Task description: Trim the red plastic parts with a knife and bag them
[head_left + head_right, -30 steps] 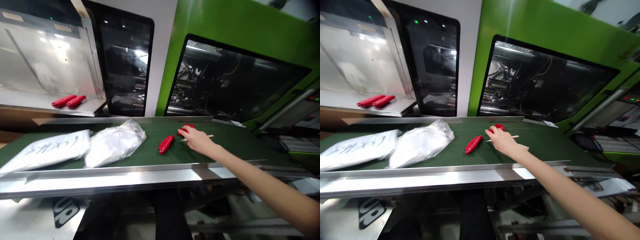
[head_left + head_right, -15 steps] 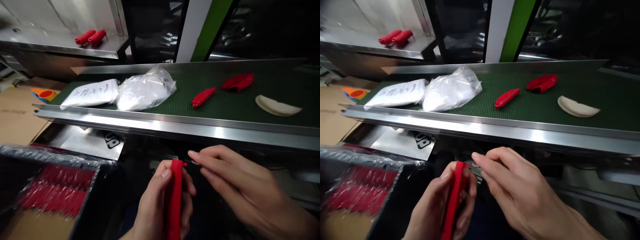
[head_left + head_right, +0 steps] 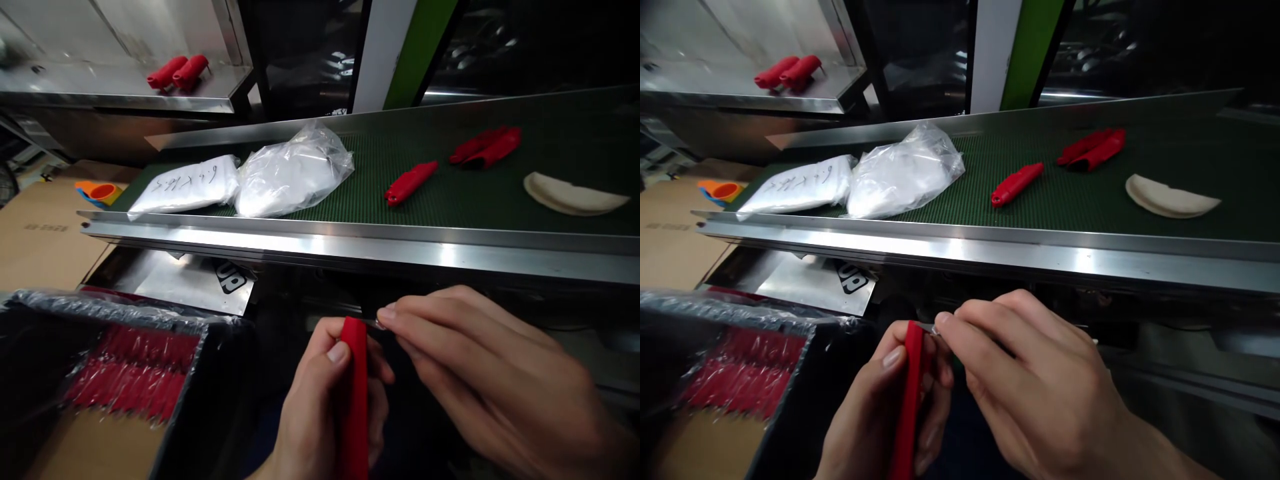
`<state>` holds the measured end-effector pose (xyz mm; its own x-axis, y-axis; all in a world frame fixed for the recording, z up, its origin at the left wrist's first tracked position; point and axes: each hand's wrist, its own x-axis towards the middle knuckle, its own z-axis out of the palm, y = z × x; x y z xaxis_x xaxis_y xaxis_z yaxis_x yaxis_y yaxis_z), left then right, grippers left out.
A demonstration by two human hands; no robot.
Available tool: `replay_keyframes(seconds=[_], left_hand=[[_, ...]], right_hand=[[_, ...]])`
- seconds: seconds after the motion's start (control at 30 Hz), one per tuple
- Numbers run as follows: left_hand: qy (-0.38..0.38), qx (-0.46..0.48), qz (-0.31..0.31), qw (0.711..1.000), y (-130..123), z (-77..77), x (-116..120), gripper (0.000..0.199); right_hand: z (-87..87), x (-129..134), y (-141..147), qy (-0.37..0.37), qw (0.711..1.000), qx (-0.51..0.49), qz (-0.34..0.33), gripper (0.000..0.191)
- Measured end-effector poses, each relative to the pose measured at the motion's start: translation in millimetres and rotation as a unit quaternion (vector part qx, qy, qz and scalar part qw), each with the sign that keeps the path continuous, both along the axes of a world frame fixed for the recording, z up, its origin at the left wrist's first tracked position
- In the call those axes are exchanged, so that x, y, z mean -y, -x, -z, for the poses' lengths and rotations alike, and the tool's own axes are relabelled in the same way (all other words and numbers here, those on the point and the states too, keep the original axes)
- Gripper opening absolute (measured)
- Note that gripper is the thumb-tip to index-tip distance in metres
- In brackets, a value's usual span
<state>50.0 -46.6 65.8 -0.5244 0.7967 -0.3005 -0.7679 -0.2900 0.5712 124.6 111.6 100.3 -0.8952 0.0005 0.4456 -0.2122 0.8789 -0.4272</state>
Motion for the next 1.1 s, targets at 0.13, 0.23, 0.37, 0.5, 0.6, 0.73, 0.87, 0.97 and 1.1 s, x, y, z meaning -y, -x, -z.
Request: replay_keyframes(seconds=[0.13, 0.23, 0.37, 0.5, 0.6, 0.73, 0.87, 0.97, 1.1], left_hand=[[-0.005, -0.002, -0.003, 1.000, -0.8, 0.3, -0.9, 0.023], [-0.009, -0.005, -0.004, 1.000, -2.1, 1.7, -0.9, 0.022], [-0.008, -0.009, 0.001, 1.000, -2.5, 3.3, 0.2, 0.023], [0.001, -0.008, 0.001, 1.000, -2.2, 2.9, 0.6, 0.024], [-0.005, -0.001, 0.001, 1.000, -2.5, 2.7, 0.1, 0.022], [-0.010, -0.002, -0.004, 1.000, -3.2, 3.5, -1.0, 0.021], [-0.009, -0.002, -0.004, 1.000, -3.6, 4.5, -1.2, 0.022], [-0.007, -0.001, -0.001, 1.000, -3.5, 5.5, -0.8, 0.022], [-0.001, 0.006, 0.002, 1.000, -3.8, 4.9, -0.4, 0.023]], right_hand=[[-0.9, -0.7, -0.4, -0.011, 1.000, 0.000, 0.002, 0.033], [-0.7, -1.5, -0.2, -0.023, 1.000, 0.001, 0.001, 0.032], [0.0, -1.7, 1.2, -0.032, 0.999, -0.002, -0.002, 0.030], [-1.2, -1.6, 1.8, -0.037, 0.999, -0.007, -0.007, 0.031], [-1.9, -1.8, 1.0, -0.034, 0.999, -0.004, -0.004, 0.031], [-0.8, -2.0, -0.7, -0.033, 0.999, -0.001, -0.003, 0.034], [0.3, -2.1, -1.2, -0.041, 0.999, -0.003, 0.002, 0.033], [-0.5, -2.3, -1.0, -0.045, 0.999, -0.004, 0.000, 0.031], [-0.8, -3.2, -2.1, -0.049, 0.999, -0.002, -0.004, 0.030]])
